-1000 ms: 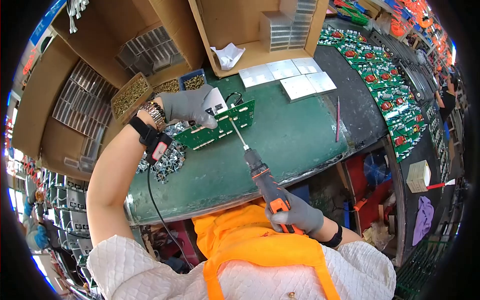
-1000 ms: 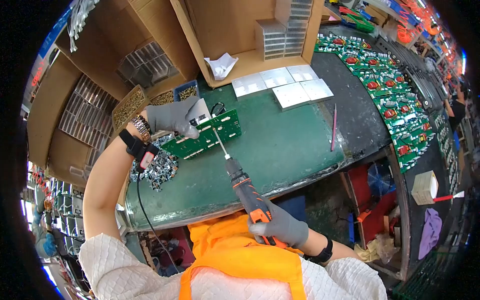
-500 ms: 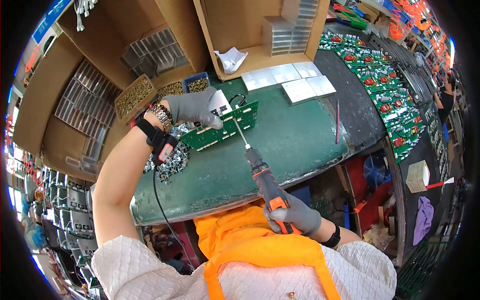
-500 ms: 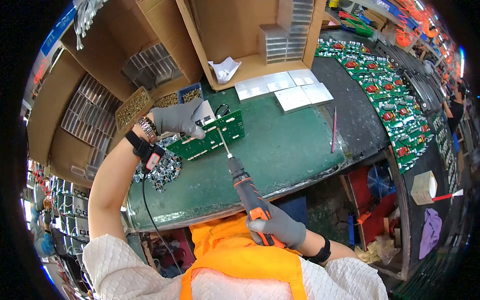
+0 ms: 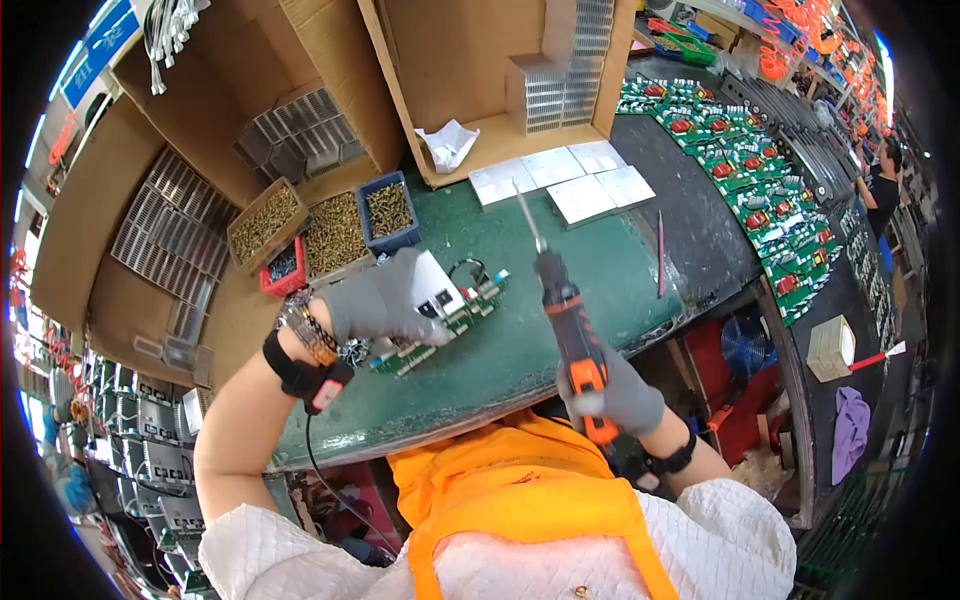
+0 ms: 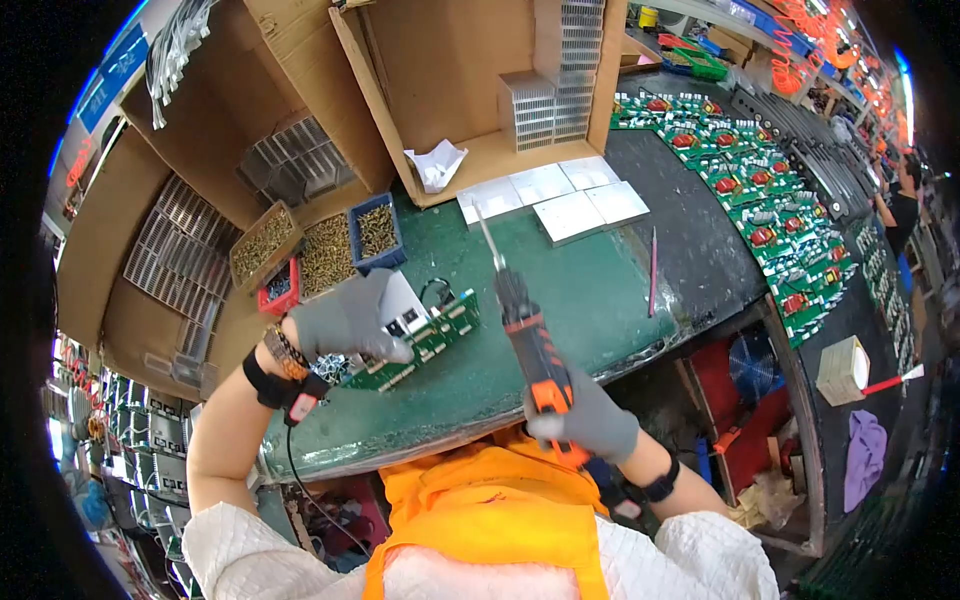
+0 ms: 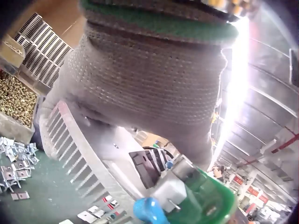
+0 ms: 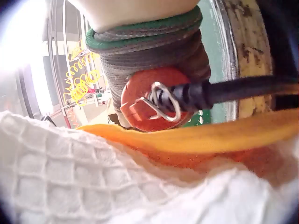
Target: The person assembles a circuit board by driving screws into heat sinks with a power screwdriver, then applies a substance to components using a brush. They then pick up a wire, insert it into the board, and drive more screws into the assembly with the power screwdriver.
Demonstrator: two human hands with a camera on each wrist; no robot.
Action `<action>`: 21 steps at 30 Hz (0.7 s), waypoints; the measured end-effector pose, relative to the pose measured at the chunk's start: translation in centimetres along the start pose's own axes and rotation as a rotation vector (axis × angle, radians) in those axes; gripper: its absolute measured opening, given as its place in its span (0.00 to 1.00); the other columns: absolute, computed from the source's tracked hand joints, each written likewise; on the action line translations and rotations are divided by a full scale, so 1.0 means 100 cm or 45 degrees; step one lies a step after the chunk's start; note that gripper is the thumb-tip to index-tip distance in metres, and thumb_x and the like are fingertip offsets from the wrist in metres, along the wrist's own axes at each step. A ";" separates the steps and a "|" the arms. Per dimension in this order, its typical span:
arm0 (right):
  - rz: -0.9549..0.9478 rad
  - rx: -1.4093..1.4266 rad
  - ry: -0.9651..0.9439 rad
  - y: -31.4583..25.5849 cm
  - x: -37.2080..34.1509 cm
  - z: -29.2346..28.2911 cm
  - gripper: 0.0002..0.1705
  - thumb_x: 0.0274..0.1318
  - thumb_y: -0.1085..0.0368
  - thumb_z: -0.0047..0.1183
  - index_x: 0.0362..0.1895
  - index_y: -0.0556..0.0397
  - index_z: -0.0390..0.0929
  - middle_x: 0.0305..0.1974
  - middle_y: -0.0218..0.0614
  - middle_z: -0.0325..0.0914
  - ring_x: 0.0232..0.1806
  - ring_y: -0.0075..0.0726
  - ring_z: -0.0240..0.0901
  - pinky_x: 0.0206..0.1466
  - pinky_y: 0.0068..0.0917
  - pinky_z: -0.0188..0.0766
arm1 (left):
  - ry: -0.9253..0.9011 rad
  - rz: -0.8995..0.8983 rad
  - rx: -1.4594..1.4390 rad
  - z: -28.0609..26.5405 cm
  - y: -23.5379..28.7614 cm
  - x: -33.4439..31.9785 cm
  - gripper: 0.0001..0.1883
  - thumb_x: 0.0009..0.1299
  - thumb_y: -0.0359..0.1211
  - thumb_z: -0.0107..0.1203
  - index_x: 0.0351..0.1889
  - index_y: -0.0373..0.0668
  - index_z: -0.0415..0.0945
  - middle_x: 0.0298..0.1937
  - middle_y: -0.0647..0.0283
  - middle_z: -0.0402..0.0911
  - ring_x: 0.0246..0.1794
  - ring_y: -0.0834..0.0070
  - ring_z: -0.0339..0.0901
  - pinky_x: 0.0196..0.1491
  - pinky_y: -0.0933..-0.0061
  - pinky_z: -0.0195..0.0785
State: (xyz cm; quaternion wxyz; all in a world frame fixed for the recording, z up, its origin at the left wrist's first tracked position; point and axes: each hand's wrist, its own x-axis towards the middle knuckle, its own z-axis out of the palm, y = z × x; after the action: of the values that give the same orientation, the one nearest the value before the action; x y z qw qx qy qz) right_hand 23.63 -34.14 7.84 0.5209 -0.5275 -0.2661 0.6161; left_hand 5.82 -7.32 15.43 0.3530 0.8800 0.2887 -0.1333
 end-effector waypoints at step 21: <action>-0.293 0.228 -0.200 -0.011 0.063 0.006 0.39 0.43 0.77 0.56 0.63 0.51 0.58 0.36 0.37 0.75 0.25 0.30 0.75 0.28 0.29 0.76 | 0.843 0.009 0.354 -0.009 -0.207 0.094 0.20 0.61 0.37 0.62 0.52 0.50 0.80 0.43 0.51 0.82 0.48 0.58 0.78 0.54 0.61 0.70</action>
State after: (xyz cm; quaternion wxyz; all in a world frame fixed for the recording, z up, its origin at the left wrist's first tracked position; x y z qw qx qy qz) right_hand 24.10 -27.84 6.68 0.6105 -0.3954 -0.3086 0.6130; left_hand 0.87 9.36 0.68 0.1175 0.9160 0.3635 0.1223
